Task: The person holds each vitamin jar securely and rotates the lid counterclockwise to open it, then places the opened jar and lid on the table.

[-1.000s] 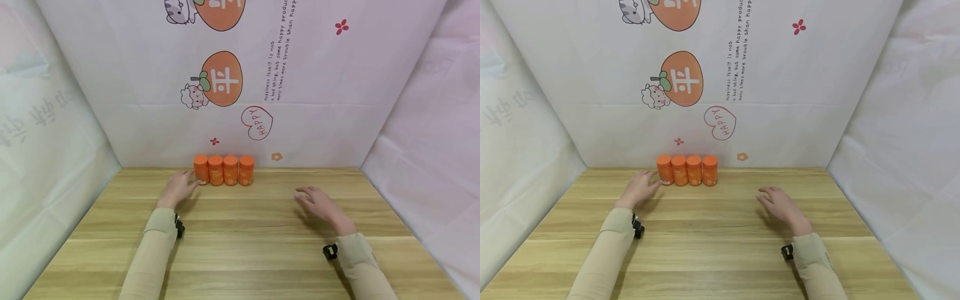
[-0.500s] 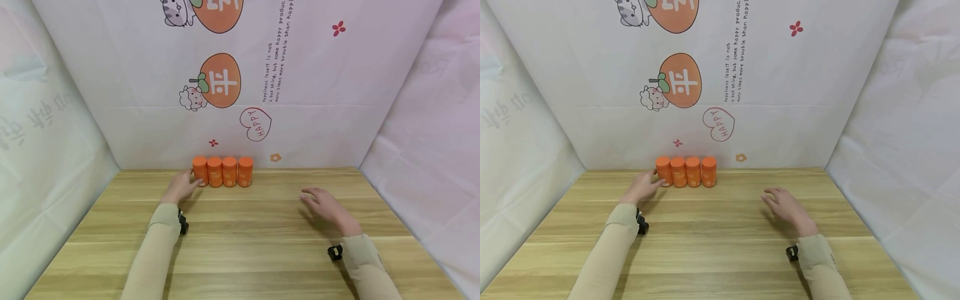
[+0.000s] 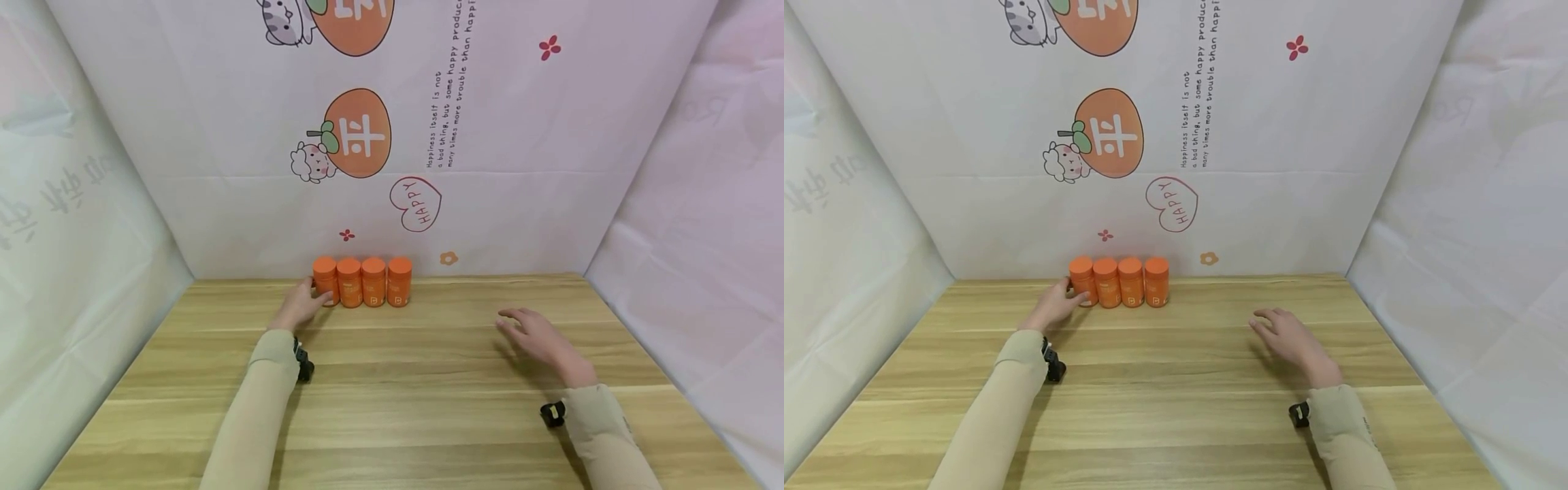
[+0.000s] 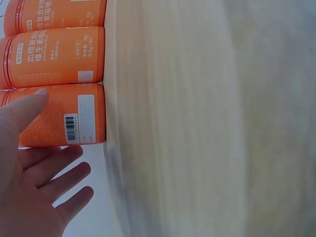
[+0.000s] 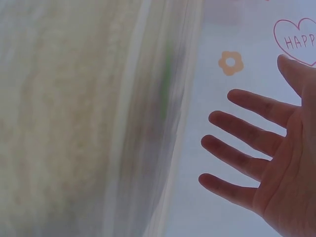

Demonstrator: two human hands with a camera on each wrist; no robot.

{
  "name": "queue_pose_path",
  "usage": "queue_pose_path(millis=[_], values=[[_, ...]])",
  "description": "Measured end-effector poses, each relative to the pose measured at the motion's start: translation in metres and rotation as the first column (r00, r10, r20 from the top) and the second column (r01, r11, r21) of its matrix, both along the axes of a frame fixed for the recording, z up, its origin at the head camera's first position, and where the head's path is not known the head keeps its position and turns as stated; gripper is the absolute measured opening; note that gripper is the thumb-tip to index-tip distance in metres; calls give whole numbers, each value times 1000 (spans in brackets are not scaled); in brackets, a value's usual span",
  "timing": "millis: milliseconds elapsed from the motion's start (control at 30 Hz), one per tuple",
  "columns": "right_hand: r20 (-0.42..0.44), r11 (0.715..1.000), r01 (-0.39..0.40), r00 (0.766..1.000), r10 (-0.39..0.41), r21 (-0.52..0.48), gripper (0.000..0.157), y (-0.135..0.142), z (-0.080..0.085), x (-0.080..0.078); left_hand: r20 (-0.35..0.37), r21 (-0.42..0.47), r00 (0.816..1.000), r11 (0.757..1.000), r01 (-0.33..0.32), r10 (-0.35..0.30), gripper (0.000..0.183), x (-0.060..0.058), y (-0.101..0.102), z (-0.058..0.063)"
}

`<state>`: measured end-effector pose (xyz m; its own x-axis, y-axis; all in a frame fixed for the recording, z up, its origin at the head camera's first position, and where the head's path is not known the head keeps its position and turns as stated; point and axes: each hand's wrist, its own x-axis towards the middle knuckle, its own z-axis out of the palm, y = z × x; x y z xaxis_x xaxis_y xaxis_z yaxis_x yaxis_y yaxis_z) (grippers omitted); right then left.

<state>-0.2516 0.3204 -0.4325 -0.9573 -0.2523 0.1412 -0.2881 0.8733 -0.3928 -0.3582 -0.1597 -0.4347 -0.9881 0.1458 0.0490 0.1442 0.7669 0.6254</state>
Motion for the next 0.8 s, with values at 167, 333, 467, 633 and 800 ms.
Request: queue_pose_path(millis=[167,333,467,633,800], values=[[-2,1000,3,1000,-3,10,53,2,0,0,4,54,1000,999,6,-6,62,-3,2,-4],[-5,1000,2,1000,-2,14,52,3,0,0,3,112,1000,994,3,-3,59,-7,3,-8],[-2,1000,5,1000,-5,17,52,4,0,0,-2,147,1000,989,8,-8,59,-8,3,-11],[-3,1000,6,1000,-6,18,52,4,-1,0,13,207,1000,978,6,-9,62,-10,2,-12],[-7,1000,0,1000,0,23,53,4,0,-1,33,274,999,962,2,-12,65,-11,3,-13]])
